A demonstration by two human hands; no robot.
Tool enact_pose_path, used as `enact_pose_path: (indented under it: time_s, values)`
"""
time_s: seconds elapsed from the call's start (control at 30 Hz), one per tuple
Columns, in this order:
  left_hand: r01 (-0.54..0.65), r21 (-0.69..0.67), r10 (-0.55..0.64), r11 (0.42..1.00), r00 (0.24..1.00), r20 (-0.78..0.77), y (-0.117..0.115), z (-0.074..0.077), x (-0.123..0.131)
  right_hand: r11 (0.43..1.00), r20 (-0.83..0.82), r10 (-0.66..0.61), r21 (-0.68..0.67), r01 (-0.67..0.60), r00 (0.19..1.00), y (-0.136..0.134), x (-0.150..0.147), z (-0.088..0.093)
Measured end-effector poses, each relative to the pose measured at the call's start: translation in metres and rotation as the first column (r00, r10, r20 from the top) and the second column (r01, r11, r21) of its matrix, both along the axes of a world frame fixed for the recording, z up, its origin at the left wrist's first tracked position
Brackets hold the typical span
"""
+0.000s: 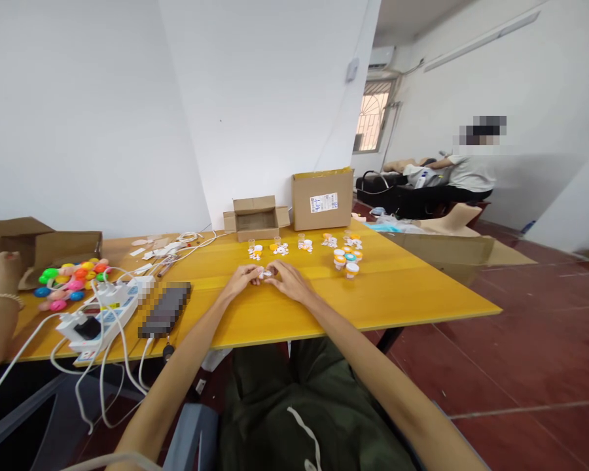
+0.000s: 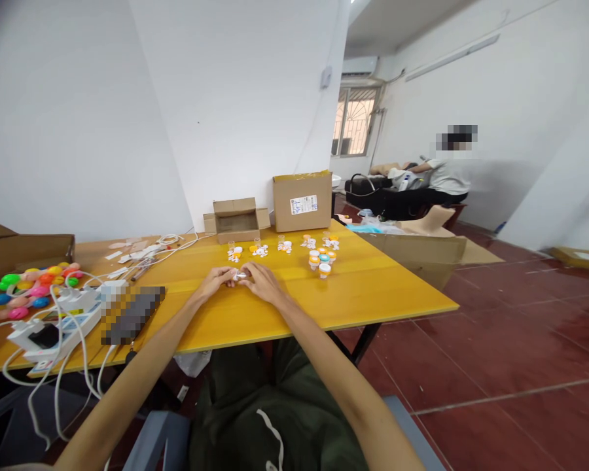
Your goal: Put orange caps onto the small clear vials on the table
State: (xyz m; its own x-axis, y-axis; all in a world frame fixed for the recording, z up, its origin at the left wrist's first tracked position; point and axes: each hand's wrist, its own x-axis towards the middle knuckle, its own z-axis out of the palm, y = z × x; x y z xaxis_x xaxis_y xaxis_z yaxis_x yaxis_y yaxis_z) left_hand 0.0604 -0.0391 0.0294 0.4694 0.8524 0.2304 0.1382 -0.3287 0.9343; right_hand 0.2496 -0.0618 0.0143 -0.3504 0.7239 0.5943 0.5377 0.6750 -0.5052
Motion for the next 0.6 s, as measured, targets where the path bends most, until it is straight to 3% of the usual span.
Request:
enact_pose_path:
  time_s: [0.6]
  values:
    - [-0.015, -0.008, 0.015, 1.0, 1.0, 0.011, 0.0025, -0.0047, -0.0011, 0.99, 0.071, -0.078, -0.109, 0.086, 0.994, -0.0035, -0.0015, 0.0028]
